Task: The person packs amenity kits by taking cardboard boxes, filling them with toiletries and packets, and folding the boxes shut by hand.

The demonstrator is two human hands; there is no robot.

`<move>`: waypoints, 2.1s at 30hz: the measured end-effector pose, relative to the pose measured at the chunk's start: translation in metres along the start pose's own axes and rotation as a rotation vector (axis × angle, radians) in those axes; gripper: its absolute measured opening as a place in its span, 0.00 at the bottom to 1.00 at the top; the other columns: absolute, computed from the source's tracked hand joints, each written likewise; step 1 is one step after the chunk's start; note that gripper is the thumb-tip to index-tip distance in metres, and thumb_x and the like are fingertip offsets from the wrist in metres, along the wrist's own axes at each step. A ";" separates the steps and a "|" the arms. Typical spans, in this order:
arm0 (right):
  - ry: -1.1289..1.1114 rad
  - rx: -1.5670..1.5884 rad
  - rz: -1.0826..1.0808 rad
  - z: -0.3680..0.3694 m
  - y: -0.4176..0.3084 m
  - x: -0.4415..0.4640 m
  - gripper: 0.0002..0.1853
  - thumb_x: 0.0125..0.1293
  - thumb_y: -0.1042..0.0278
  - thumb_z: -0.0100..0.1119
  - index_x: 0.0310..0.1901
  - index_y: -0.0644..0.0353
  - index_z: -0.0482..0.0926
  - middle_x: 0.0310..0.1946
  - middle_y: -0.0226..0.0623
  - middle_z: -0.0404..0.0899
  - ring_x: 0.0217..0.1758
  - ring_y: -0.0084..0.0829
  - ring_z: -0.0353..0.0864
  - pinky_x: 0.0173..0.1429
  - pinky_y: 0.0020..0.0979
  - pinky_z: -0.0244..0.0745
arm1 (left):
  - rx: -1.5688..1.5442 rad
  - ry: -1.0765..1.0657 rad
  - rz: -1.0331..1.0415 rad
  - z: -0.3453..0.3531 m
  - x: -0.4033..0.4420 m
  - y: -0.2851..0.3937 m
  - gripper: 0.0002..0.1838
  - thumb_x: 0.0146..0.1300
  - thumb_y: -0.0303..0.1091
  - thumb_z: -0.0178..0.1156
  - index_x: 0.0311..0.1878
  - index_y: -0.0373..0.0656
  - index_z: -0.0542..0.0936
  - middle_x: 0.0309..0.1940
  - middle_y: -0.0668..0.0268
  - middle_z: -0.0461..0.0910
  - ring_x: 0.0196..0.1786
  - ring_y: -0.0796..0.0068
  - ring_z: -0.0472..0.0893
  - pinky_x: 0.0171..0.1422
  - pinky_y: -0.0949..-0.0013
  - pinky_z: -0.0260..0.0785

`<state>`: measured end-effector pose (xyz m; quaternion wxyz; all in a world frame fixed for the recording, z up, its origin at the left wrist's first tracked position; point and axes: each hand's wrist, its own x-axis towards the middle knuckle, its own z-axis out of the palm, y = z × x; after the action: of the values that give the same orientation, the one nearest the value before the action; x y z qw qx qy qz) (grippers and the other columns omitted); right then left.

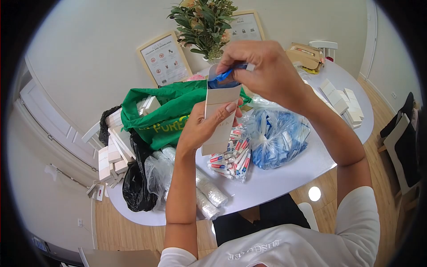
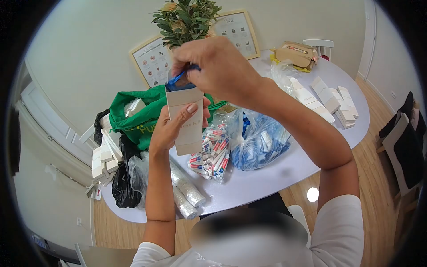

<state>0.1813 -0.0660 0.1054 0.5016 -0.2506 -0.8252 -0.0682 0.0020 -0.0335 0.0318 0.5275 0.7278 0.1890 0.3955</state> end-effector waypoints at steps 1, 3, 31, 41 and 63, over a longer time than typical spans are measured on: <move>0.005 0.056 0.057 0.000 0.000 0.001 0.08 0.51 0.78 0.53 0.32 0.64 0.81 0.26 0.41 0.82 0.30 0.41 0.81 0.35 0.34 0.73 | 0.021 -0.001 -0.004 -0.001 0.001 0.000 0.17 0.65 0.41 0.59 0.47 0.35 0.79 0.31 0.67 0.80 0.32 0.81 0.77 0.34 0.76 0.69; -0.055 0.087 0.078 0.003 0.007 0.004 0.07 0.51 0.75 0.56 0.31 0.63 0.82 0.25 0.41 0.82 0.29 0.42 0.81 0.35 0.35 0.73 | 0.032 0.012 0.011 -0.003 0.001 -0.001 0.17 0.65 0.41 0.59 0.46 0.35 0.79 0.30 0.67 0.80 0.32 0.81 0.77 0.34 0.76 0.69; -0.520 0.205 0.785 0.007 0.098 -0.052 0.11 0.61 0.66 0.58 0.39 0.64 0.84 0.30 0.32 0.83 0.21 0.18 0.77 0.24 0.19 0.69 | 0.147 0.249 -0.105 -0.038 0.003 -0.005 0.19 0.61 0.42 0.61 0.46 0.35 0.79 0.30 0.64 0.81 0.30 0.77 0.80 0.34 0.74 0.72; -0.971 0.335 0.748 0.096 0.143 -0.092 0.11 0.52 0.78 0.59 0.39 0.64 0.84 0.28 0.30 0.83 0.29 0.19 0.77 0.36 0.23 0.73 | -0.121 0.216 0.247 -0.026 -0.001 0.004 0.24 0.50 0.41 0.66 0.46 0.35 0.75 0.34 0.61 0.78 0.32 0.71 0.80 0.35 0.70 0.72; -0.733 0.020 0.497 0.058 0.110 -0.086 0.07 0.53 0.75 0.62 0.35 0.62 0.83 0.30 0.38 0.82 0.34 0.30 0.80 0.42 0.29 0.73 | -0.066 0.025 0.103 -0.036 -0.004 -0.002 0.22 0.52 0.38 0.71 0.48 0.38 0.78 0.38 0.68 0.79 0.41 0.81 0.77 0.45 0.75 0.71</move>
<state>0.2202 0.0202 -0.0120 0.1793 -0.4440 -0.8639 0.1558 -0.0281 -0.0132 0.0337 0.5276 0.7140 0.1447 0.4370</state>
